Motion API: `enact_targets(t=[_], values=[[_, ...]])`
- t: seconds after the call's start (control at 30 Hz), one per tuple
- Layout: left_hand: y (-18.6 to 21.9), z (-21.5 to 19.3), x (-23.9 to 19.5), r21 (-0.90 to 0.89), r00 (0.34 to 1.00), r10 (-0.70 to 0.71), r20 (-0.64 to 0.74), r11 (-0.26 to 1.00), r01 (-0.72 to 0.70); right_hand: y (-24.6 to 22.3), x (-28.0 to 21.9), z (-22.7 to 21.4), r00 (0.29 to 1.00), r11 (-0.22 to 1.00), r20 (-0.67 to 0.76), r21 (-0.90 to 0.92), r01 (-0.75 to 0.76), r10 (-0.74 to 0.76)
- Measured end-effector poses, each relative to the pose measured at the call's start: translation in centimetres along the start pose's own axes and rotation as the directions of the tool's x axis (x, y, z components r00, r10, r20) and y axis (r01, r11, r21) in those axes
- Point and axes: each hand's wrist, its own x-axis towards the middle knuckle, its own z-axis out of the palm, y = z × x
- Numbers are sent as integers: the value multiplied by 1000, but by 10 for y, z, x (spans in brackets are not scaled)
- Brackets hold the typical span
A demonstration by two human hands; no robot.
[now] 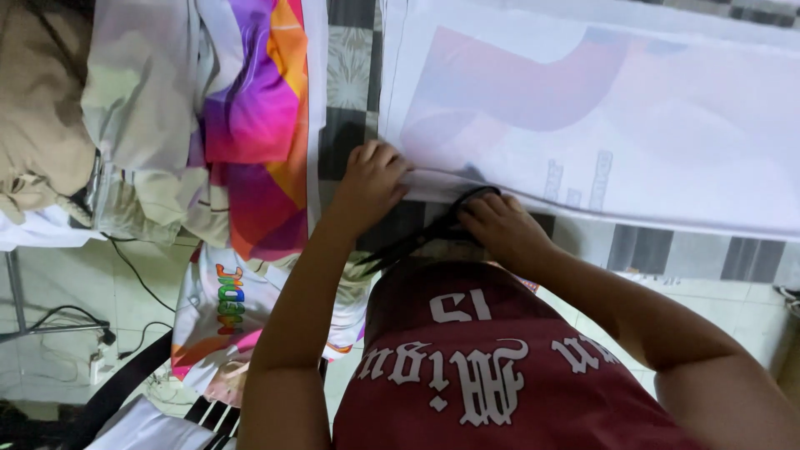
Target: The person uses a pair of scissors to cut a large piece of white fabric laid out on a checkered table. They trim the edges and cut along a curved line to shape the material, then fold the cut piece.
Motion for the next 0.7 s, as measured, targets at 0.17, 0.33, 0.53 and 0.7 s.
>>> enact_targets(t=[0.17,0.33,0.53,0.7], values=[[3,8,-10,-89,1000,10,-17,996,-11,-21,-19,10,996,991,-82,-130,-40,29],[5,7,-24,-21,998,35,-51,999,-36,-50,-41,3,990,988,-105,-110,-108,97],[-2,4,-42,21,988,121,-93,993,-120,-81,-95,-14,933,816,175,452,-359,313],[-6,8,-50,143,913,226,-340,972,-187,-109,-127,-24,663,80,650,689,-720,371]])
